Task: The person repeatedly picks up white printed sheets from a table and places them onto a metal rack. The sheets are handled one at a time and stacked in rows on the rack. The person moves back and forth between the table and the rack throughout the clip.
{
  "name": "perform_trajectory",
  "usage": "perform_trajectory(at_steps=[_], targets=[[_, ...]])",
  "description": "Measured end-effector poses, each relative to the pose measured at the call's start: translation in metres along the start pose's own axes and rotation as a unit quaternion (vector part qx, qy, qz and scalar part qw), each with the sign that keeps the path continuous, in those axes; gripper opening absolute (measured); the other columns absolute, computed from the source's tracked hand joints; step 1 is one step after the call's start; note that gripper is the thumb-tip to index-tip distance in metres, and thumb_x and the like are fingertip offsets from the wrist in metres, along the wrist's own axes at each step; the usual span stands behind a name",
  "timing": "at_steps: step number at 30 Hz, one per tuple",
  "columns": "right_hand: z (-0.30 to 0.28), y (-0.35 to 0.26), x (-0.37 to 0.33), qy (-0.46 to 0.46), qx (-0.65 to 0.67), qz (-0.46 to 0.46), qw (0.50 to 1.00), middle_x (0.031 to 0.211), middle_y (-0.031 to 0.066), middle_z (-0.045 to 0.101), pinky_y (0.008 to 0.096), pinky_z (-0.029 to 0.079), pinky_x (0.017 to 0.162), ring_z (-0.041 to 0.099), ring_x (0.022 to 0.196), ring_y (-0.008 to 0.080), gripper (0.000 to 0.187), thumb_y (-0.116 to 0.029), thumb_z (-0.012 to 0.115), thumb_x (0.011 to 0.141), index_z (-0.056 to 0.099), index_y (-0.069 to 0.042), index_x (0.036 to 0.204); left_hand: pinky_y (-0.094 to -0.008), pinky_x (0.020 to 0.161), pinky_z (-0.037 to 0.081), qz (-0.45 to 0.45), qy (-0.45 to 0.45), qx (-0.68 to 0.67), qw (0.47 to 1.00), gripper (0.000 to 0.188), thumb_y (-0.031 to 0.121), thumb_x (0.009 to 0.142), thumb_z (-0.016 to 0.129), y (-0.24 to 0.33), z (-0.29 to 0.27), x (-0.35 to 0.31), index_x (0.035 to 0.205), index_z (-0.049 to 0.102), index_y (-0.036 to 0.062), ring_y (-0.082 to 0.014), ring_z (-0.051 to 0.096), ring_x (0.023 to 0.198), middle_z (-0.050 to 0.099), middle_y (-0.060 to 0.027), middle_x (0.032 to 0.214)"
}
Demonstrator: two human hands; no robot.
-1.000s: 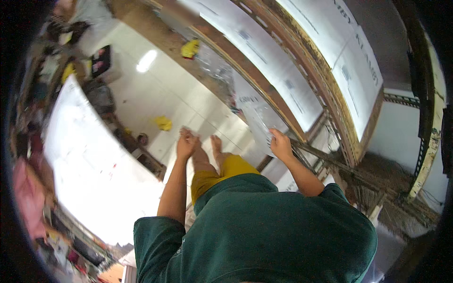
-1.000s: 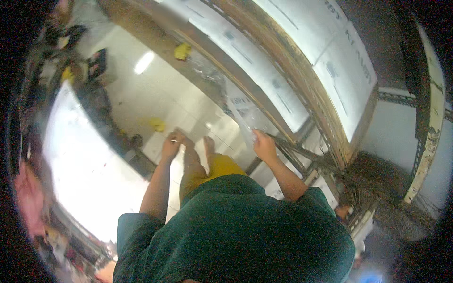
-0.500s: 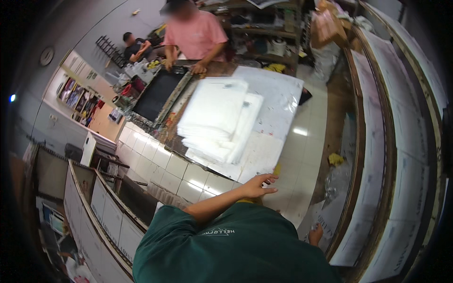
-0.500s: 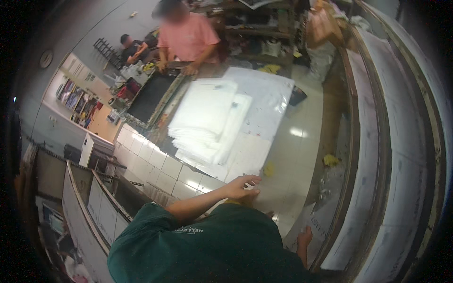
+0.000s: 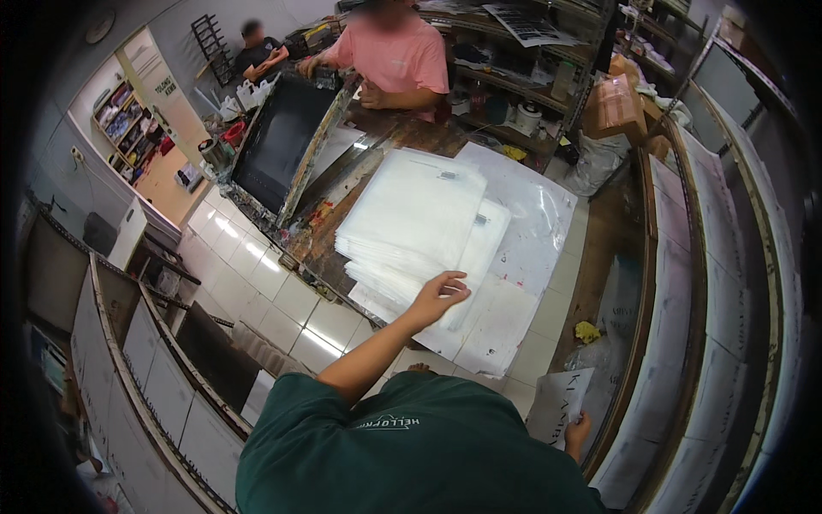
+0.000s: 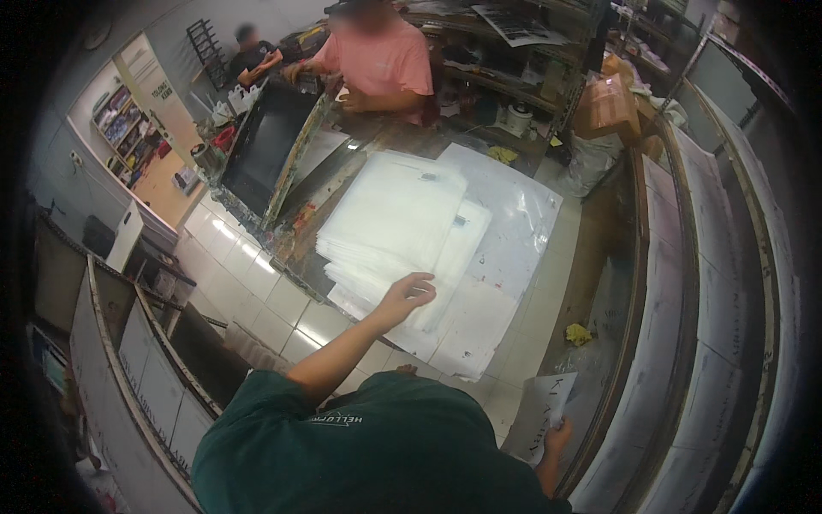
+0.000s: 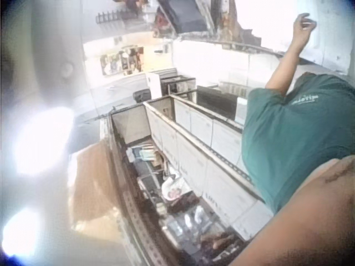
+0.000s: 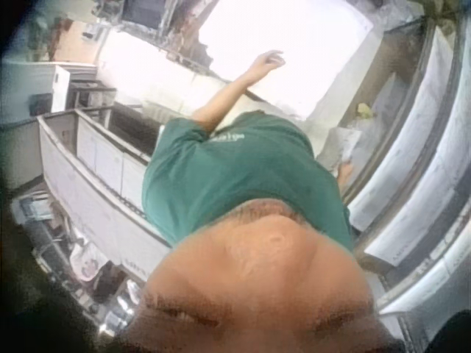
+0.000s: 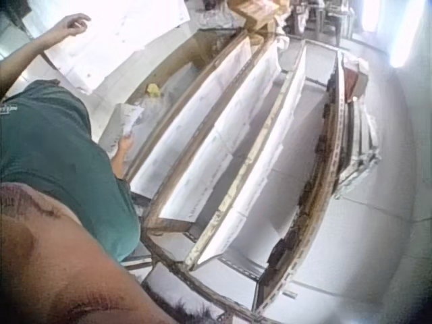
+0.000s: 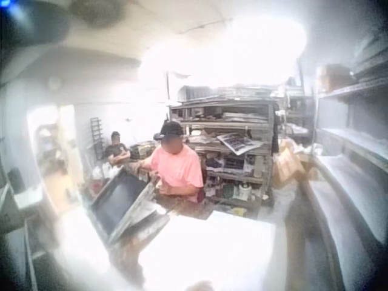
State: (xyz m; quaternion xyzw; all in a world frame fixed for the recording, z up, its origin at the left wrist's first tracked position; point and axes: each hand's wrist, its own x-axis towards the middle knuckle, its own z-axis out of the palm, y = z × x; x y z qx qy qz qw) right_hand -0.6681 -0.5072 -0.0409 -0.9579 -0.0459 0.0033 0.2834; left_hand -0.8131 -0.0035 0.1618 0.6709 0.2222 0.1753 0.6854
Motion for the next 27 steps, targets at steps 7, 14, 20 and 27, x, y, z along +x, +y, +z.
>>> perform_trajectory(at_steps=[7,14,20,27], targets=[[-0.028,-0.114,-0.003,0.014,0.004,0.088,0.996,0.071,0.0159,0.057,0.0350,0.044,0.060,0.056,0.065,0.0265,0.031,0.002,0.050,0.065,0.057,-0.001,0.095,-0.0320,0.081,0.041,-0.091,0.084,-0.153,0.980,0.044,0.024,0.081,0.055,-0.012,-0.081,0.017,0.119,0.042,0.0049,-0.0194,0.050,0.095,0.050,-0.0105,0.106],[-0.021,-0.127,-0.007,0.075,-0.018,0.119,0.990,0.092,0.0182,0.059,0.0342,0.043,0.077,0.057,0.088,0.0297,0.038,0.008,0.047,0.065,0.052,0.004,0.103,-0.0367,0.094,0.033,-0.090,0.137,-0.374,0.913,0.054,0.031,0.084,0.050,-0.041,-0.151,0.053,0.127,0.029,0.0069,-0.0267,0.038,0.114,0.036,-0.0162,0.123],[-0.033,-0.115,-0.025,0.157,-0.046,0.071,0.984,0.095,0.0192,0.058,0.0356,0.042,0.078,0.056,0.092,0.0325,0.026,0.006,0.046,0.069,0.053,0.002,0.094,-0.0345,0.096,0.033,-0.070,0.169,-0.495,0.849,0.064,0.036,0.083,0.053,-0.057,-0.172,0.086,0.131,0.021,0.0071,-0.0259,0.034,0.116,0.029,-0.0154,0.128],[-0.078,-0.107,-0.030,0.131,-0.023,0.099,0.986,0.091,0.0178,0.061,0.0330,0.045,0.074,0.059,0.083,0.0260,0.024,0.003,0.048,0.070,0.060,0.002,0.091,-0.0311,0.086,0.041,-0.055,0.244,-0.592,0.766,0.088,0.048,0.070,0.064,-0.086,-0.183,0.121,0.132,0.015,0.0095,-0.0214,0.043,0.101,0.031,-0.0121,0.121]])
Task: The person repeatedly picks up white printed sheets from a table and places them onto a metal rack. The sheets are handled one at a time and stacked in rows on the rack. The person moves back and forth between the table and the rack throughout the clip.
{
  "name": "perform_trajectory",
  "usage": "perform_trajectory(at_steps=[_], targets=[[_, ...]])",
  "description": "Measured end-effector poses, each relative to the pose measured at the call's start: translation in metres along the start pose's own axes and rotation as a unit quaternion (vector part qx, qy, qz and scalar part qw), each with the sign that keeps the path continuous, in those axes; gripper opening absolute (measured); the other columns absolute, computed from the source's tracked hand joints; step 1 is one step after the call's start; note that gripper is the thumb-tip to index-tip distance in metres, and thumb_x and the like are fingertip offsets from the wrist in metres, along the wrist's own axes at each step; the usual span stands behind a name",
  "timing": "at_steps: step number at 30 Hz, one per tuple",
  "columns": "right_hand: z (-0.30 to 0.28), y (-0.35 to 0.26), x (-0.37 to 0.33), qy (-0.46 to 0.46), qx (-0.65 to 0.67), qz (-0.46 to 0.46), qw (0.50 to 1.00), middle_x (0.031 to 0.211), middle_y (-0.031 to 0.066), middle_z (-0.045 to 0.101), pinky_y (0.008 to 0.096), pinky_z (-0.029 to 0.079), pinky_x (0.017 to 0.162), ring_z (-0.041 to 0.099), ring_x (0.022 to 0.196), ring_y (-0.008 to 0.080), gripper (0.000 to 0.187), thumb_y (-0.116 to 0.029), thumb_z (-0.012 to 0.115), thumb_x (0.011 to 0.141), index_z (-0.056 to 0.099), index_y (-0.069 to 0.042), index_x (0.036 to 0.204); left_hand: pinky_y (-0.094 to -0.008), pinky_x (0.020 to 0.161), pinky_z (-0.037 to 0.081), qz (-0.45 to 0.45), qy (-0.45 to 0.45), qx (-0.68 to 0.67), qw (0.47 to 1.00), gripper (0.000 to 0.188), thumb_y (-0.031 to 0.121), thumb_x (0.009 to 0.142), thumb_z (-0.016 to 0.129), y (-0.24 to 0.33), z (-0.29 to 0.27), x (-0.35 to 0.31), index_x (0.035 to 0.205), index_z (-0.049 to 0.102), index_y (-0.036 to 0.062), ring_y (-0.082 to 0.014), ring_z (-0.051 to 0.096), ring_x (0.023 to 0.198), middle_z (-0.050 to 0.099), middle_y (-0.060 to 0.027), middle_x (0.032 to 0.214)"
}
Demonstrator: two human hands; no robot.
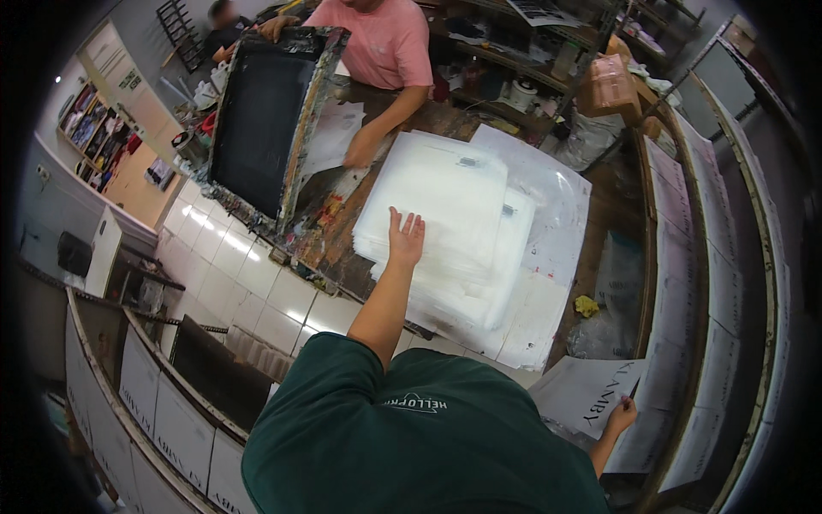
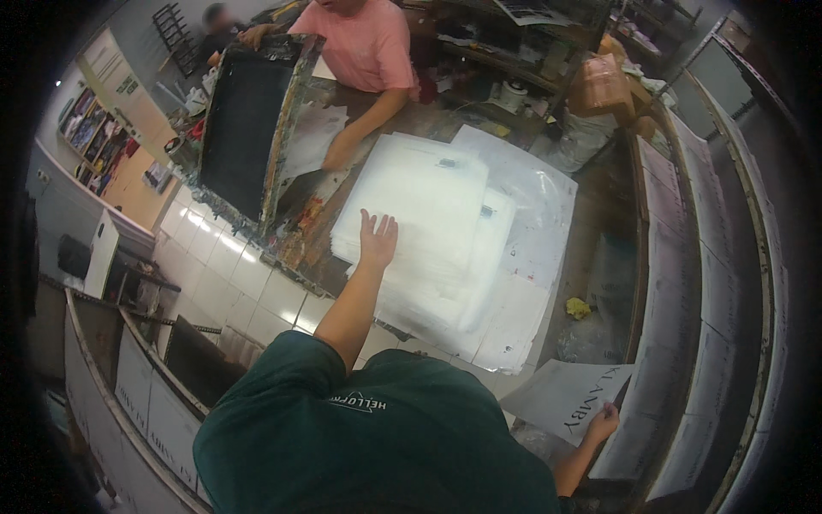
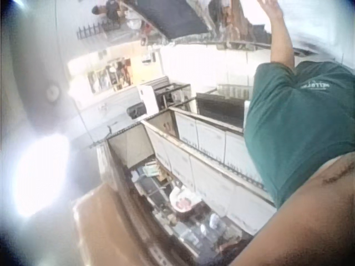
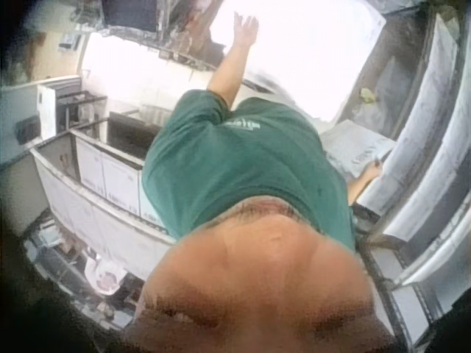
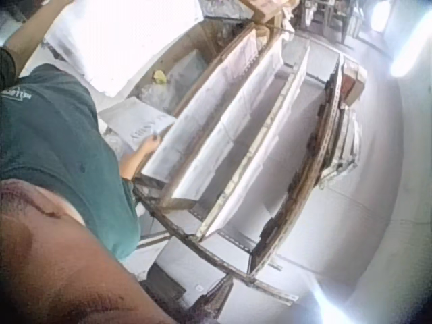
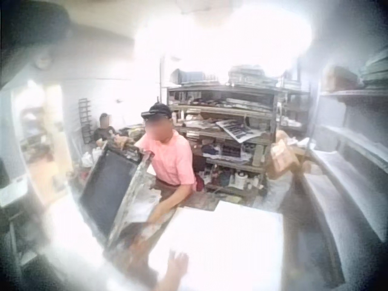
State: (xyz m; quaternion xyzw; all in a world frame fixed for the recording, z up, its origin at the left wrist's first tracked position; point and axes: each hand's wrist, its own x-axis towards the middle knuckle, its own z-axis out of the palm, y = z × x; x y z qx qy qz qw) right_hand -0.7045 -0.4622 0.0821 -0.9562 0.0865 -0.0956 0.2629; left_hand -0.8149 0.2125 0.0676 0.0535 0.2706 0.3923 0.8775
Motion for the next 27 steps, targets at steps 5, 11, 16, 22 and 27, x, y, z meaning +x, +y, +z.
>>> perform_trajectory(at_steps=[5,11,16,22,27], targets=[[-0.032,-0.062,-0.021,0.021,0.055,-0.022,0.998,0.095,0.0175,0.061,0.0323,0.042,0.085,0.058,0.090,0.0266,0.025,0.005,0.048,0.070,0.060,0.004,0.092,-0.0311,0.085,0.043,0.005,0.004,-0.044,0.999,0.103,0.051,0.065,0.067,-0.009,0.007,0.027,0.136,0.001,0.0160,-0.0227,0.041,0.104,0.018,-0.0102,0.135],[-0.072,-0.064,-0.034,0.015,0.096,-0.003,0.995,0.095,0.0176,0.060,0.0329,0.043,0.083,0.057,0.092,0.0247,0.029,0.005,0.047,0.070,0.059,0.005,0.096,-0.0218,0.076,0.046,0.054,0.047,0.092,0.993,0.053,0.034,0.079,0.061,-0.072,-0.017,0.100,0.114,0.042,-0.0005,-0.0149,0.050,0.083,0.048,-0.0080,0.107],[-0.105,-0.107,-0.035,0.019,0.086,-0.032,0.996,0.096,0.0129,0.060,0.0293,0.043,0.081,0.056,0.096,0.0226,0.037,0.009,0.043,0.064,0.060,0.000,0.096,-0.0321,0.081,0.045,0.111,-0.017,0.437,0.893,0.038,0.030,0.086,0.044,-0.121,-0.072,0.146,0.110,0.049,0.0009,-0.0202,0.054,0.089,0.056,-0.0089,0.101],[-0.182,-0.144,-0.001,0.018,-0.045,-0.032,0.998,0.087,0.0158,0.062,0.0335,0.046,0.075,0.058,0.086,0.0280,0.034,0.000,0.048,0.060,0.064,-0.005,0.090,-0.0314,0.074,0.050,0.088,-0.143,0.484,0.859,0.032,0.019,0.085,0.052,-0.239,0.068,0.055,0.101,0.049,-0.0080,-0.0217,0.058,0.083,0.055,-0.0158,0.103],[-0.327,-0.141,-0.055,0.023,0.036,0.063,0.997,0.092,0.0118,0.061,0.0294,0.042,0.076,0.055,0.086,0.0204,0.036,0.002,0.044,0.064,0.063,-0.005,0.094,-0.0256,0.074,0.049,-0.063,-0.191,0.367,0.908,0.037,0.015,0.084,0.054,-0.297,0.138,-0.117,0.108,0.043,-0.0118,-0.0207,0.057,0.086,0.053,-0.0171,0.105]])
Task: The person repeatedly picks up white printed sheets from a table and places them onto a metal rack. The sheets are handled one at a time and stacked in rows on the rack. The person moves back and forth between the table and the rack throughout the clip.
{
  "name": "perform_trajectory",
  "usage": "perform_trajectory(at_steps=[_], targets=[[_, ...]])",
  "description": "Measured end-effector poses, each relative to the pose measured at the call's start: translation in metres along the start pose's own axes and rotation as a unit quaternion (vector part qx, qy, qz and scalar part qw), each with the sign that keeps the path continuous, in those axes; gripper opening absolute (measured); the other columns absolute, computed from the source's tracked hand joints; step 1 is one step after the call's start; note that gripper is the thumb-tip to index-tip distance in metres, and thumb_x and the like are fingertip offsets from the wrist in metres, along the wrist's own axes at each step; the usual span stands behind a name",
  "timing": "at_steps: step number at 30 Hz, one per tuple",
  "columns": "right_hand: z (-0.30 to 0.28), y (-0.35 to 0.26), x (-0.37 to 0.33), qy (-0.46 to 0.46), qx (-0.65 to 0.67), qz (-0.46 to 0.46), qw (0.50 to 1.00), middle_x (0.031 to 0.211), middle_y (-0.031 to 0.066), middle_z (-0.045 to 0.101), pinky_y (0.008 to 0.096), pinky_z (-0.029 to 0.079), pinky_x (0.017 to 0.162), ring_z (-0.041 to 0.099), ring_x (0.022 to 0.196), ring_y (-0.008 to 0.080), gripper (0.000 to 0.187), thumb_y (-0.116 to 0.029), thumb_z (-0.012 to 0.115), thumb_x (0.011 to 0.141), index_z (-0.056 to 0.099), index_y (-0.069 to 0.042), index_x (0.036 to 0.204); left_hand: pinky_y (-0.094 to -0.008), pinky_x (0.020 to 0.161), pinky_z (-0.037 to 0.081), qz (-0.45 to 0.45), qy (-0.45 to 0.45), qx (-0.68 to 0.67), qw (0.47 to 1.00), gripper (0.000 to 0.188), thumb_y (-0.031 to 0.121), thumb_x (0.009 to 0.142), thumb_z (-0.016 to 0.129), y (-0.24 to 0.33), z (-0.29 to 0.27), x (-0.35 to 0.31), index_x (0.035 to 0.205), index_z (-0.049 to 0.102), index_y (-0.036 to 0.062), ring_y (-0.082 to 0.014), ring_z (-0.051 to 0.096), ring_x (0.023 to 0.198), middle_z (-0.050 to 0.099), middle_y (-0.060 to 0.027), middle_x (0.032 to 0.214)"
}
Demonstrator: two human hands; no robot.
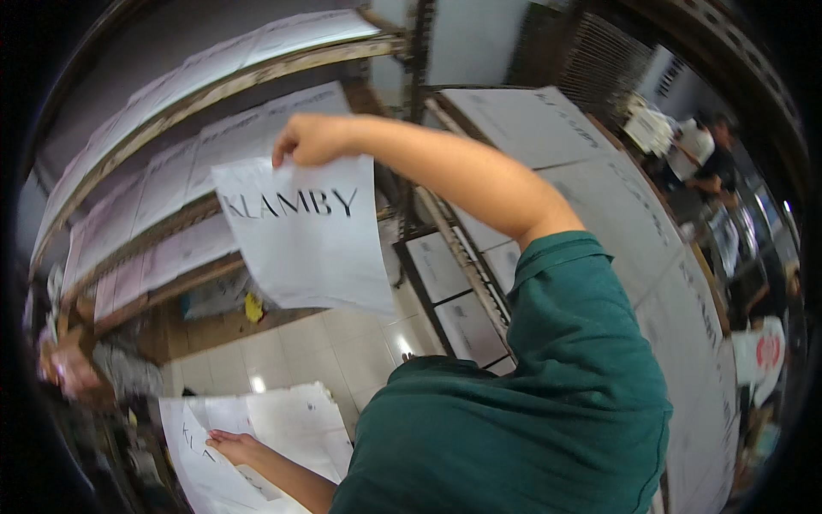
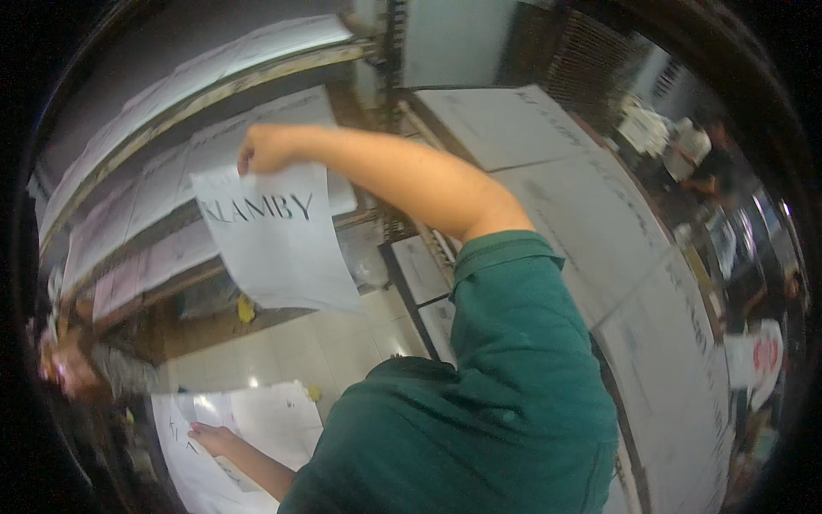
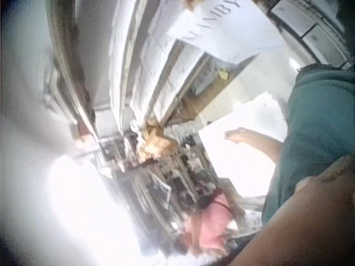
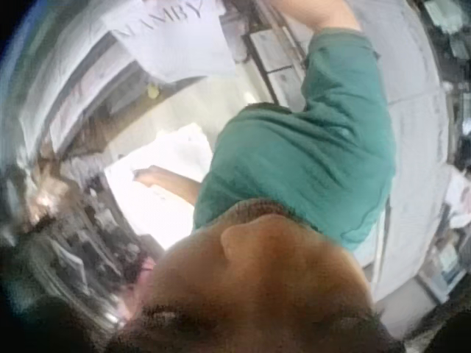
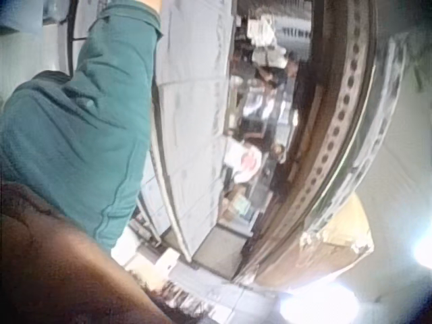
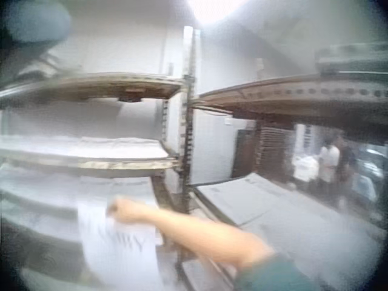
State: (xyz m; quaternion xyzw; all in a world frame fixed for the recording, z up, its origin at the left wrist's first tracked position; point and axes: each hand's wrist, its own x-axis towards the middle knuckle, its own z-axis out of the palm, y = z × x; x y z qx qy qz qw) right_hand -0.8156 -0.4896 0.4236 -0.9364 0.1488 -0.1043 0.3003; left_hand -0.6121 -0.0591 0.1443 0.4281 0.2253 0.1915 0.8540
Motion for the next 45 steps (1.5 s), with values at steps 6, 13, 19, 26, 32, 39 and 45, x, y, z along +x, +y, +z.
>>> perform_trajectory(at_steps=[6,13,19,26,32,39,45], targets=[[-0.174,0.039,-0.137,0.195,-0.036,0.146,0.969,0.109,0.0125,0.055,0.0280,0.041,0.084,0.050,0.103,0.0201,0.046,0.004,0.045,0.058,0.062,-0.007,0.099,-0.0239,0.076,0.045,-0.153,-0.151,0.020,0.976,0.034,0.015,0.084,0.054,-0.026,0.055,-0.064,0.106,0.046,-0.0094,-0.0181,0.052,0.090,0.054,-0.0160,0.100],[-0.269,0.183,-0.359,0.367,-0.051,0.237,0.898,0.105,0.0056,0.056,0.0272,0.040,0.082,0.048,0.099,0.0148,0.027,-0.012,0.046,0.078,0.060,-0.007,0.100,-0.0230,0.071,0.040,-0.200,-0.294,0.050,0.933,0.033,0.021,0.085,0.053,-0.075,0.086,-0.109,0.106,0.049,-0.0043,-0.0139,0.049,0.082,0.053,-0.0087,0.093],[-0.276,0.302,-0.427,0.426,-0.082,0.325,0.840,0.074,0.0016,0.056,0.0276,0.041,0.052,0.046,0.059,0.0115,0.028,-0.032,0.049,0.082,0.062,-0.010,0.094,-0.0185,0.065,0.045,-0.324,-0.308,0.040,0.893,0.027,0.010,0.084,0.054,-0.100,0.123,-0.185,0.105,0.045,-0.0042,-0.0125,0.053,0.087,0.055,-0.0121,0.097],[-0.253,0.369,-0.436,0.415,-0.218,0.440,0.766,0.062,-0.0006,0.053,0.0248,0.035,0.048,0.043,0.053,0.0084,0.025,0.002,0.044,0.073,0.065,-0.007,0.083,-0.0157,0.056,0.044,-0.367,-0.214,0.099,0.900,0.028,0.010,0.081,0.059,-0.162,0.105,-0.182,0.101,0.047,-0.0055,-0.0132,0.057,0.086,0.057,-0.0121,0.096],[-0.267,0.394,-0.460,0.423,-0.226,0.401,0.780,0.081,0.0115,0.062,0.0298,0.044,0.070,0.058,0.076,0.0215,0.031,0.003,0.040,0.071,0.066,-0.009,0.081,-0.0155,0.054,0.042,-0.339,-0.185,0.123,0.914,0.026,0.009,0.078,0.062,-0.186,0.092,-0.171,0.095,0.049,-0.0056,-0.0105,0.056,0.078,0.058,-0.0103,0.090],[-0.258,0.394,-0.465,0.466,-0.161,0.494,0.716,0.083,0.0142,0.063,0.0305,0.044,0.074,0.060,0.078,0.0241,0.028,-0.003,0.041,0.075,0.067,-0.012,0.079,-0.0160,0.050,0.041,-0.300,-0.211,0.153,0.918,0.021,0.010,0.078,0.062,-0.173,0.097,-0.187,0.089,0.049,-0.0033,-0.0091,0.055,0.067,0.059,-0.0090,0.083],[-0.258,0.390,-0.461,0.435,-0.272,0.372,0.773,0.072,0.0067,0.061,0.0282,0.043,0.061,0.054,0.062,0.0140,0.029,0.001,0.040,0.071,0.066,-0.007,0.083,-0.0156,0.049,0.040,-0.259,-0.223,0.177,0.923,0.015,0.012,0.079,0.060,-0.168,0.103,-0.196,0.084,0.049,0.0030,-0.0084,0.054,0.064,0.058,-0.0063,0.079]])
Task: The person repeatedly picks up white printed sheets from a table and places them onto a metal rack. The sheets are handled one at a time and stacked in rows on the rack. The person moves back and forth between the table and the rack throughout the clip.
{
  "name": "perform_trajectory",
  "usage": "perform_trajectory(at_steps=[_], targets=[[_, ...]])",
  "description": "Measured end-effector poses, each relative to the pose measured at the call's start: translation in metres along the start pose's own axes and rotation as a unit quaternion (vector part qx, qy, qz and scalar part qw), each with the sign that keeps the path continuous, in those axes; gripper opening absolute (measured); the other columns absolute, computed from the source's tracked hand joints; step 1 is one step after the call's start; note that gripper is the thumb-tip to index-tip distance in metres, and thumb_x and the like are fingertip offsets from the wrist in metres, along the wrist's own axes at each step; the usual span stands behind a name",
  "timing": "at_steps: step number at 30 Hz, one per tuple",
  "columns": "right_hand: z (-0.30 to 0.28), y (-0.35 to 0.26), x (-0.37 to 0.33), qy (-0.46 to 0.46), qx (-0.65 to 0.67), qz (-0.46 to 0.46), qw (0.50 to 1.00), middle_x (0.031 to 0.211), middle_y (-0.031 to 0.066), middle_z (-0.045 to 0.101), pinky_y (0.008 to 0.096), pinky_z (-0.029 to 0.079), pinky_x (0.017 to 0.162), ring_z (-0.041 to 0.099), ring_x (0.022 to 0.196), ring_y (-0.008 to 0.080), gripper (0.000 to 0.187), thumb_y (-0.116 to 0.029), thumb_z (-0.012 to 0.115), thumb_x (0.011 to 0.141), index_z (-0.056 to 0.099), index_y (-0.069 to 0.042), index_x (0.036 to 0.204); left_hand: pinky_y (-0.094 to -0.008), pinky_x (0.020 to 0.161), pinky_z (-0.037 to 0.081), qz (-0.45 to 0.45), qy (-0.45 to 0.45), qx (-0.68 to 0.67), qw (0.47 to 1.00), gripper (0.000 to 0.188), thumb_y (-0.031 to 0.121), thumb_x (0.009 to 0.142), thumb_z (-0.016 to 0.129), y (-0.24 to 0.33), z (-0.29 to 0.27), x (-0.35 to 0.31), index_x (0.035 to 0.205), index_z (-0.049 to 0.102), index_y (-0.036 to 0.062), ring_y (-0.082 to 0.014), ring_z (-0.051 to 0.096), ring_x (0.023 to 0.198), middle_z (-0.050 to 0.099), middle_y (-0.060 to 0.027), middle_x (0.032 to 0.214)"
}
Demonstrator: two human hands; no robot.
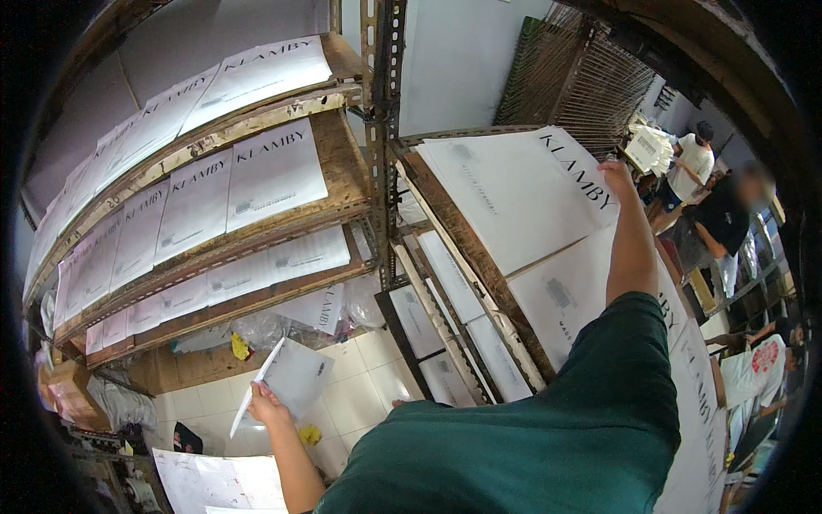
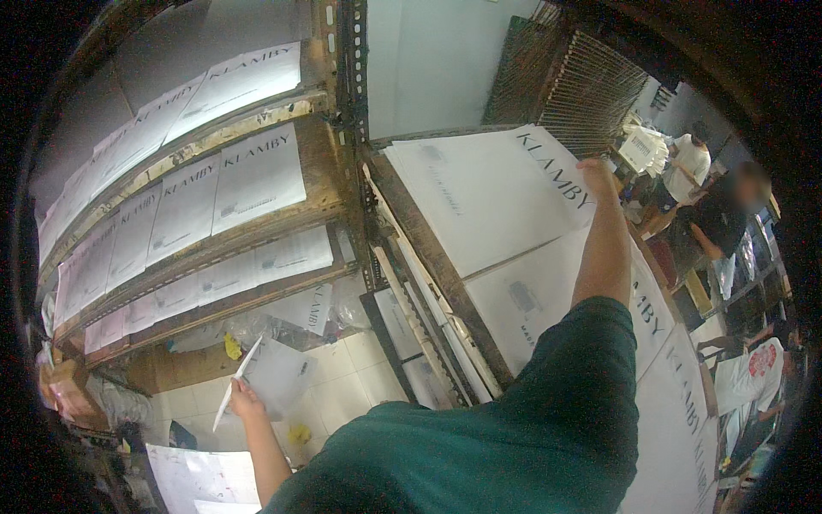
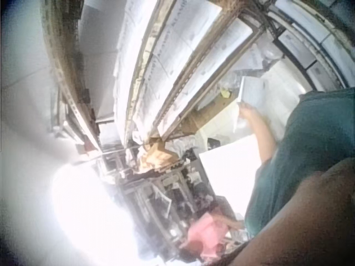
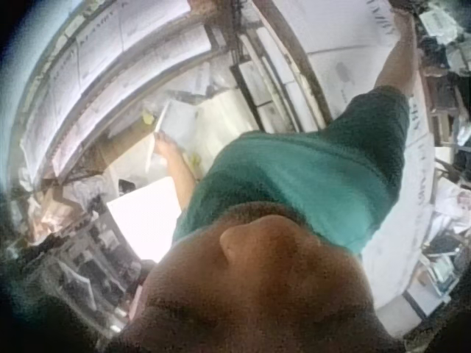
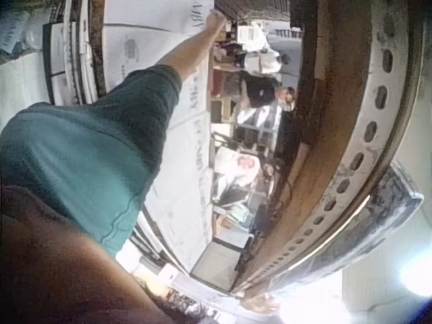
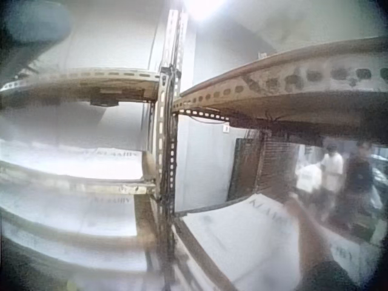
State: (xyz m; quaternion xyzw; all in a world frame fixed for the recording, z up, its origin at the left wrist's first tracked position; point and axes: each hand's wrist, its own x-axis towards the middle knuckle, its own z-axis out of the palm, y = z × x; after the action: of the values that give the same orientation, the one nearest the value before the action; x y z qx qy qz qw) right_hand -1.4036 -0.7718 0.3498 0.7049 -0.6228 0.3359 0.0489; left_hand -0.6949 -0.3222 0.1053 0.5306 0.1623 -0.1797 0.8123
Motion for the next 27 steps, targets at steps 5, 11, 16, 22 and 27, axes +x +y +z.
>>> perform_trajectory(at_steps=[5,11,16,22,27], targets=[[0.001,0.001,0.014,-0.067,0.053,-0.002,0.996,0.068,0.0009,0.056,0.0257,0.041,0.058,0.048,0.059,0.0104,0.029,-0.001,0.041,0.072,0.064,-0.008,0.087,-0.0155,0.054,0.040,0.010,-0.036,0.011,0.999,0.015,0.013,0.080,0.059,0.005,-0.004,-0.008,0.081,0.046,0.0079,-0.0074,0.053,0.068,0.054,-0.0020,0.074],[-0.001,-0.020,0.014,-0.103,0.017,0.034,0.994,0.074,0.0018,0.058,0.0251,0.041,0.064,0.051,0.066,0.0116,0.027,0.000,0.042,0.076,0.064,-0.007,0.088,-0.0147,0.051,0.038,0.009,-0.033,0.012,0.999,0.015,0.011,0.080,0.059,0.006,-0.011,-0.006,0.083,0.044,0.0077,-0.0060,0.046,0.062,0.050,-0.0024,0.073],[0.004,-0.016,0.018,-0.096,0.012,0.029,0.995,0.084,0.0100,0.062,0.0280,0.043,0.072,0.057,0.077,0.0180,0.026,-0.001,0.042,0.075,0.064,-0.008,0.088,-0.0149,0.048,0.037,0.028,-0.023,0.008,0.999,0.015,0.010,0.081,0.058,0.004,-0.004,-0.009,0.087,0.045,0.0067,-0.0047,0.042,0.056,0.049,-0.0018,0.071],[-0.002,0.019,0.017,-0.065,0.023,-0.004,0.998,0.083,0.0130,0.063,0.0324,0.045,0.068,0.059,0.075,0.0231,0.028,-0.001,0.044,0.072,0.063,-0.009,0.091,-0.0164,0.047,0.035,0.076,-0.074,0.011,0.994,0.015,0.009,0.082,0.057,0.004,0.000,-0.009,0.090,0.045,0.0044,-0.0049,0.041,0.055,0.048,-0.0006,0.069],[-0.004,-0.021,0.008,-0.062,0.031,0.061,0.996,0.079,0.0105,0.062,0.0295,0.045,0.066,0.058,0.071,0.0189,0.031,0.000,0.045,0.068,0.061,-0.005,0.094,-0.0165,0.047,0.035,0.109,-0.083,0.012,0.990,0.017,0.009,0.082,0.057,0.009,-0.005,-0.010,0.094,0.046,0.0031,-0.0052,0.040,0.055,0.047,-0.0002,0.068]])
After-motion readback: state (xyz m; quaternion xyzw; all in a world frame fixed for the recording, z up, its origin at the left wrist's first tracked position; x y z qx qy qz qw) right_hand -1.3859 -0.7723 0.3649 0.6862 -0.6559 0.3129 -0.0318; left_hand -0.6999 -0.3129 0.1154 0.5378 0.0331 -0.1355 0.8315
